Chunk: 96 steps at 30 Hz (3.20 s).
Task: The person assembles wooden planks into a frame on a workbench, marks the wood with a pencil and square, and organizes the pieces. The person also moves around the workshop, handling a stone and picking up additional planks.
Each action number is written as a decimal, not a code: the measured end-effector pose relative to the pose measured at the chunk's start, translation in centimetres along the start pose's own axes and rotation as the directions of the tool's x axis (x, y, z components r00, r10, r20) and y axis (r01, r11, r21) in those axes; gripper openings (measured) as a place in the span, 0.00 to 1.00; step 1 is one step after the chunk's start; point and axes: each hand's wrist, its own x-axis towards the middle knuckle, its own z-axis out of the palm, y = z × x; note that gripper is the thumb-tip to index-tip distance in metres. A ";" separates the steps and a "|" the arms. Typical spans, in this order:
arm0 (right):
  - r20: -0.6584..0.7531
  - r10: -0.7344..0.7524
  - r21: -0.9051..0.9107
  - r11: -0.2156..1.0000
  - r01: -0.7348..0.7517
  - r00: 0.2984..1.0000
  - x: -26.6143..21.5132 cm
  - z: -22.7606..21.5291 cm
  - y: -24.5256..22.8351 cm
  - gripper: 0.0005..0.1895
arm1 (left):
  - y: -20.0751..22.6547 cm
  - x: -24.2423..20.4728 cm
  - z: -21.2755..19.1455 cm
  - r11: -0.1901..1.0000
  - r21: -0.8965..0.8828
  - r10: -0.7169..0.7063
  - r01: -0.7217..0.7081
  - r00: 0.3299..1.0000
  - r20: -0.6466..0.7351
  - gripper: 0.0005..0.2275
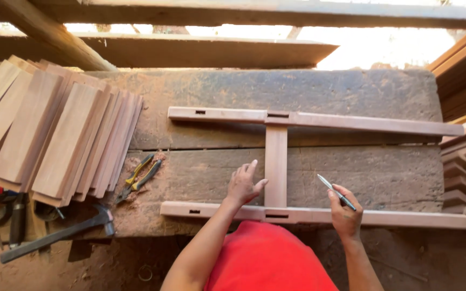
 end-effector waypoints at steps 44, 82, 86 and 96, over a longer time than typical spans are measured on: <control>0.536 -0.120 -0.049 0.984 0.173 0.836 25.8 19.4 -2.2 0.06 | -0.3 23.3 -1.6 0.984 0.178 0.050 -0.029 0.993 -0.111 0.30; 0.294 0.063 0.140 0.984 -0.108 0.954 21.1 12.2 -1.4 0.12 | 0.9 23.3 -3.6 0.963 0.264 0.056 -0.053 0.998 -0.005 0.33; 0.465 0.430 -0.308 0.898 -0.313 0.774 14.2 12.9 3.7 0.12 | 0.2 22.8 -3.0 0.950 0.292 0.119 -0.112 0.993 -0.004 0.31; 0.579 0.526 -0.291 0.847 -0.445 0.623 6.3 15.5 7.6 0.25 | 0.3 22.5 -2.9 0.952 0.242 0.233 -0.189 0.958 -0.169 0.27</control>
